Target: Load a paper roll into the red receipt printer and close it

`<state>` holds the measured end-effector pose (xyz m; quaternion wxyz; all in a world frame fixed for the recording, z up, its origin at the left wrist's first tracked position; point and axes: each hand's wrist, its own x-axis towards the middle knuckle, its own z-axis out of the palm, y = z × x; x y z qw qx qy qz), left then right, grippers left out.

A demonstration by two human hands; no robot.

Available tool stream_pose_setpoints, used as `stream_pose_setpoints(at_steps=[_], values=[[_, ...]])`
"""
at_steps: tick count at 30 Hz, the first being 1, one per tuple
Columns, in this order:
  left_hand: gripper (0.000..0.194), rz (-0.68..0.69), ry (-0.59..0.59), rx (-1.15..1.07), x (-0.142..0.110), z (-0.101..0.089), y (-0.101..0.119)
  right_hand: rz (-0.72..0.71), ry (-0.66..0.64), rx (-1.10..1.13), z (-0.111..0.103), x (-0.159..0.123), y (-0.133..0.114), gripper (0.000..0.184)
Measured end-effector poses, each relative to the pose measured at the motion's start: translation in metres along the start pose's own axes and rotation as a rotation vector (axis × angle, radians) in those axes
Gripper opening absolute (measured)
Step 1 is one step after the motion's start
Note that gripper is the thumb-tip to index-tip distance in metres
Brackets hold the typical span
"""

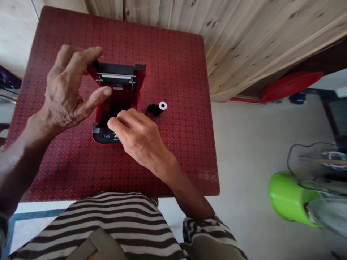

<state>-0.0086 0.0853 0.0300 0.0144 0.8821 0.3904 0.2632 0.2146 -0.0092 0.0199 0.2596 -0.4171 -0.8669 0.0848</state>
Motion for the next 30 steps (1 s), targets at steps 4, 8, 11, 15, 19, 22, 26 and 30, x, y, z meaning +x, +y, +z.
stream_pose_setpoints(at_steps=[4,8,11,15,19,22,26,30], values=[[0.068,0.004,0.040,-0.064,-0.016,0.000,0.013,-0.082,0.012,-0.084,0.002,-0.007,-0.006,0.028],[0.046,0.005,0.035,-0.162,-0.038,0.005,0.020,-0.114,0.117,-0.129,0.001,-0.016,-0.011,0.026],[0.036,-0.015,0.041,-0.264,-0.052,0.011,0.022,-0.116,0.161,-0.137,0.002,-0.021,-0.011,0.025],[0.038,-0.035,0.016,-0.256,-0.067,0.017,0.025,-0.078,0.137,-0.126,0.006,-0.024,-0.008,0.025],[0.043,-0.022,0.021,-0.268,-0.075,0.022,0.026,-0.054,0.124,-0.107,0.007,-0.025,-0.008,0.022],[0.045,0.029,0.056,-0.263,-0.077,0.025,0.024,-0.050,0.120,-0.103,0.006,-0.023,-0.008,0.020],[0.051,0.096,0.067,-0.201,-0.077,0.027,0.022,-0.057,0.137,-0.087,0.007,-0.022,-0.006,0.018],[0.057,0.118,0.067,-0.194,-0.077,0.027,0.020,-0.039,0.157,-0.057,0.010,-0.023,-0.005,0.017]])
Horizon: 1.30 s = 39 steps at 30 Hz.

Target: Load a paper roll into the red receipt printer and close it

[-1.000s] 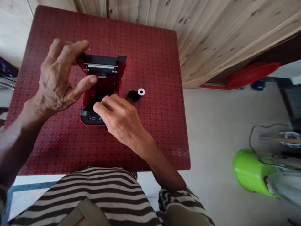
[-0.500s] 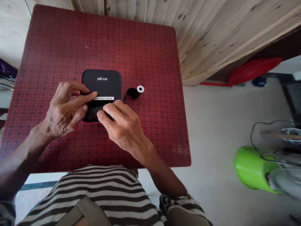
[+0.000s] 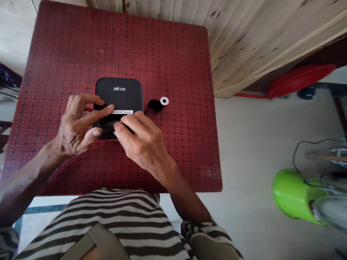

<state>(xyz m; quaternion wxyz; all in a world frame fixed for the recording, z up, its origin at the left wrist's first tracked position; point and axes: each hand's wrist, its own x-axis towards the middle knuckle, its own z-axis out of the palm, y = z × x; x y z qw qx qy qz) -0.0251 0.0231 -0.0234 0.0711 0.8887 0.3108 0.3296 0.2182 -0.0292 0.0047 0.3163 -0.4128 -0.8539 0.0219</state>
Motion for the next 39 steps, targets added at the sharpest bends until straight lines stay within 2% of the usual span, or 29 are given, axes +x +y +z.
stream_pose_setpoints(at_steps=[7,12,14,16,18,22,25,29,33,39], values=[[0.072,-0.112,-0.016,-0.079,-0.002,0.001,0.001,0.005,-0.007,0.022,0.000,0.000,0.001,0.018],[0.078,-0.028,0.028,0.024,-0.006,0.005,0.002,-0.025,0.041,0.039,0.000,0.001,0.003,0.015],[0.079,-0.003,0.035,0.033,-0.008,0.006,0.003,-0.006,0.090,0.074,-0.001,-0.001,0.005,0.023],[0.078,-0.001,0.014,0.014,-0.011,0.005,0.007,0.051,0.168,0.123,-0.003,-0.005,0.007,0.036],[0.074,-0.036,0.008,0.004,-0.015,0.004,0.013,0.151,0.255,0.164,-0.004,-0.014,0.010,0.042],[0.061,-0.148,0.139,0.056,-0.030,0.003,0.025,0.429,0.354,0.240,0.003,-0.037,0.014,0.029],[0.056,-0.187,0.182,0.074,-0.042,0.006,0.027,0.542,0.330,0.296,0.016,-0.051,0.011,0.026],[0.064,-0.146,0.157,0.077,-0.049,0.011,0.026,0.519,0.278,0.322,0.033,-0.058,0.004,0.035],[0.063,-0.125,0.168,0.088,-0.049,0.014,0.025,0.487,0.284,0.339,0.042,-0.058,0.003,0.048],[0.062,-0.132,0.171,0.075,-0.049,0.015,0.025,0.471,0.274,0.330,0.048,-0.061,0.003,0.052]])
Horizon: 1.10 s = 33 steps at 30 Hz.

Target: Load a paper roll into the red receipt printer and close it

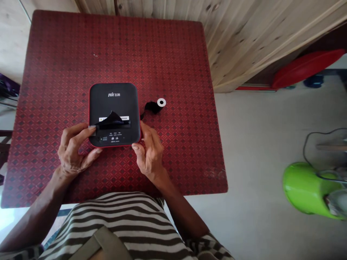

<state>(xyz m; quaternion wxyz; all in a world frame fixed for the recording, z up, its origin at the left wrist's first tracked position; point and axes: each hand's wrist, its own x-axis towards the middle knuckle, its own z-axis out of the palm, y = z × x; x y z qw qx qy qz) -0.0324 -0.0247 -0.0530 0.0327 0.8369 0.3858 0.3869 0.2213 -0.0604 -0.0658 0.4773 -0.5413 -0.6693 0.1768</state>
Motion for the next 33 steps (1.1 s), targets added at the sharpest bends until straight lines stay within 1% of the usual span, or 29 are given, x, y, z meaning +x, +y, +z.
stream_pose_setpoints(at_steps=[7,13,19,24,28,33], values=[[0.060,-0.035,-0.015,-0.009,0.0000,-0.0014,0.0000,-0.004,0.017,-0.013,0.0023,-0.0026,-0.0037,0.047],[0.060,-0.015,0.022,-0.007,0.0008,-0.0011,-0.0006,0.007,0.026,-0.014,0.0048,-0.0042,0.0006,0.049],[0.059,-0.026,-0.012,-0.005,0.0011,-0.0028,-0.0009,-0.012,0.035,-0.019,0.0046,-0.0032,0.0030,0.049],[0.060,-0.022,0.004,-0.020,0.0008,-0.0002,-0.0029,-0.020,0.027,-0.074,0.0047,-0.0013,0.0021,0.052],[0.062,-0.009,0.010,-0.034,0.0014,0.0005,-0.0035,-0.015,0.040,-0.037,0.0044,0.0001,0.0005,0.049],[0.059,-0.045,-0.011,-0.046,0.0018,-0.0006,-0.0023,-0.022,0.039,-0.027,0.0042,0.0015,0.0002,0.047]])
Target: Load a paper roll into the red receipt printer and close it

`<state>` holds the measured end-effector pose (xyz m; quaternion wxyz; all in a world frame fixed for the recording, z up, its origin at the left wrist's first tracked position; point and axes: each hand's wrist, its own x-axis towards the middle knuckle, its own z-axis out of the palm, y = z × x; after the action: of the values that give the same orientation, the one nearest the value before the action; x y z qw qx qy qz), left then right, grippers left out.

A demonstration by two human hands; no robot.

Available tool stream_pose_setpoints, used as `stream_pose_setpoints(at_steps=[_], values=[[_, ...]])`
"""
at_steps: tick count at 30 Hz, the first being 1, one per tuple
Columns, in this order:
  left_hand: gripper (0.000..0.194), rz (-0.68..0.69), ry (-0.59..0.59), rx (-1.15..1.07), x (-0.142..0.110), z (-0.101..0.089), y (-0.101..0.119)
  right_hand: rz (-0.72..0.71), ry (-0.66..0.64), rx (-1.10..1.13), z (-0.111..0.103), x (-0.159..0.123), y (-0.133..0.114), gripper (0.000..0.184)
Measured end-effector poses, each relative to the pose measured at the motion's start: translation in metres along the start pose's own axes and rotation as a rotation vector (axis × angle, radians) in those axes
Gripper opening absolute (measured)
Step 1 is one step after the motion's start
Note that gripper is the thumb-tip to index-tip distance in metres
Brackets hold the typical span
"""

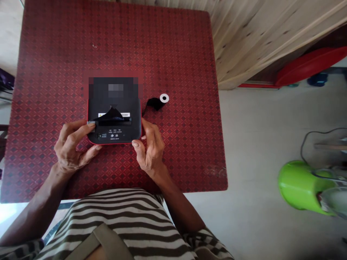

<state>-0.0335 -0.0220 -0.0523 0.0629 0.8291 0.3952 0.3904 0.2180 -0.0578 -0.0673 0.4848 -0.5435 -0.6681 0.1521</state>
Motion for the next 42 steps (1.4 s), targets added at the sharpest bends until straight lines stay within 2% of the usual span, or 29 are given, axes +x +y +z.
stream_pose_setpoints(at_steps=[5,11,15,23,29,42], values=[[0.058,0.036,0.020,0.039,0.0015,0.0001,0.0033,-0.016,0.006,-0.032,0.0005,-0.0003,0.0006,0.049],[0.049,-0.006,0.051,0.077,-0.0003,-0.0003,0.0088,0.005,0.021,-0.002,0.0007,-0.0017,0.0012,0.048],[0.050,0.009,0.071,0.103,-0.0018,0.0004,0.0080,0.005,0.016,0.002,0.0003,-0.0010,0.0012,0.050],[0.050,-0.036,0.050,0.082,-0.0039,0.0005,0.0058,0.004,0.013,-0.035,0.0000,0.0007,0.0016,0.054],[0.051,0.001,0.074,0.109,-0.0009,-0.0001,0.0079,-0.007,0.029,0.010,0.0005,0.0006,0.0023,0.049],[0.059,0.086,0.040,0.165,0.0003,-0.0024,0.0073,-0.005,0.017,-0.003,-0.0010,-0.0005,0.0031,0.049]])
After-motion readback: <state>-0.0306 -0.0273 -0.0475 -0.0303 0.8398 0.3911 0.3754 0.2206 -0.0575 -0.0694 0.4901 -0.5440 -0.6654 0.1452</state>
